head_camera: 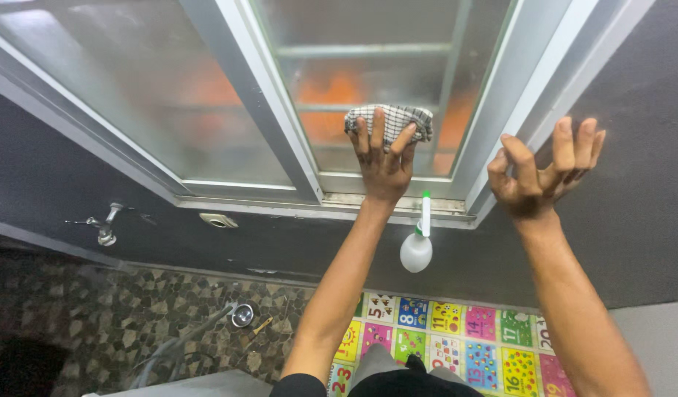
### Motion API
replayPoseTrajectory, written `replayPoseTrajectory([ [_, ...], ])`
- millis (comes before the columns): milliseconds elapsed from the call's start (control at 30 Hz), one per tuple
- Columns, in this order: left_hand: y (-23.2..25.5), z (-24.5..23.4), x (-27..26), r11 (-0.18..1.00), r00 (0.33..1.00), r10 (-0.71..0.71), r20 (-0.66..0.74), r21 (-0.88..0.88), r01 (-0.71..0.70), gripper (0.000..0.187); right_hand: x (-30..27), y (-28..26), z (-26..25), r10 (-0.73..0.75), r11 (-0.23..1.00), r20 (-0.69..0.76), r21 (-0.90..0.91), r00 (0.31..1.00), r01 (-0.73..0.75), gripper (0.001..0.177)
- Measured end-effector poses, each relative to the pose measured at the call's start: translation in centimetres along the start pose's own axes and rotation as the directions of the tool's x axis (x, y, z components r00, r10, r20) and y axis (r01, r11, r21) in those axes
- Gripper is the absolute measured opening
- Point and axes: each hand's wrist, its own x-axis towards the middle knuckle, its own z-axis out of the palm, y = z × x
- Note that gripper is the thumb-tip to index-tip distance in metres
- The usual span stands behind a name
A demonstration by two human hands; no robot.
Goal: The person sprays a cleaning solution onto a frosted glass window pane using a spray bottle. They then wipe the glass surface with a checkered cloth, moving the cloth in circular and linear motions to clean the area.
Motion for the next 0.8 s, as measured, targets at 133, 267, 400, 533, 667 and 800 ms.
replayPoseTrajectory([
  [133, -2.9, -1.8, -1.2, 0.999, 0.999, -0.043, 0.001, 0.013, 0.043, 0.033, 0.0, -0.4, -0.6, 0.014, 0.999, 0.009, 0.052, 1.0, -0.014, 0.019],
  [267, -4.7, -3.5, 0.5, 0.998, 0.998, -0.058, -0.005, 0.007, 0.058, 0.032, 0.9, -2.2, -1.1, 0.059, 0.991, 0.035, 0.122, 0.998, -0.063, 0.016],
  [400, -4.8, -4.1, 4.3, 0.997, 0.997, -0.076, -0.033, -0.008, 0.076, 0.033, 2.1, -6.9, -1.3, -0.017, 0.976, 0.034, 0.216, 0.999, 0.009, 0.014],
  [533, -5.0, -3.9, 5.3, 0.998, 0.997, -0.065, -0.049, -0.03, 0.063, 0.033, 3.8, -9.6, 0.3, 0.004, 0.953, 0.252, 0.293, 0.968, -0.08, 0.027],
  [667, -5.9, -3.7, 1.9, 0.998, 0.999, -0.054, 0.002, -0.013, 0.054, 0.033, 4.1, -10.8, 2.9, 0.01, 0.963, 0.253, 0.257, 0.967, -0.077, 0.035],
  [800, -7.0, -4.3, -1.4, 0.997, 0.997, -0.072, 0.04, 0.004, 0.072, 0.033, 2.6, -11.1, 5.1, -0.04, 0.965, 0.279, 0.261, 0.96, -0.036, 0.046],
])
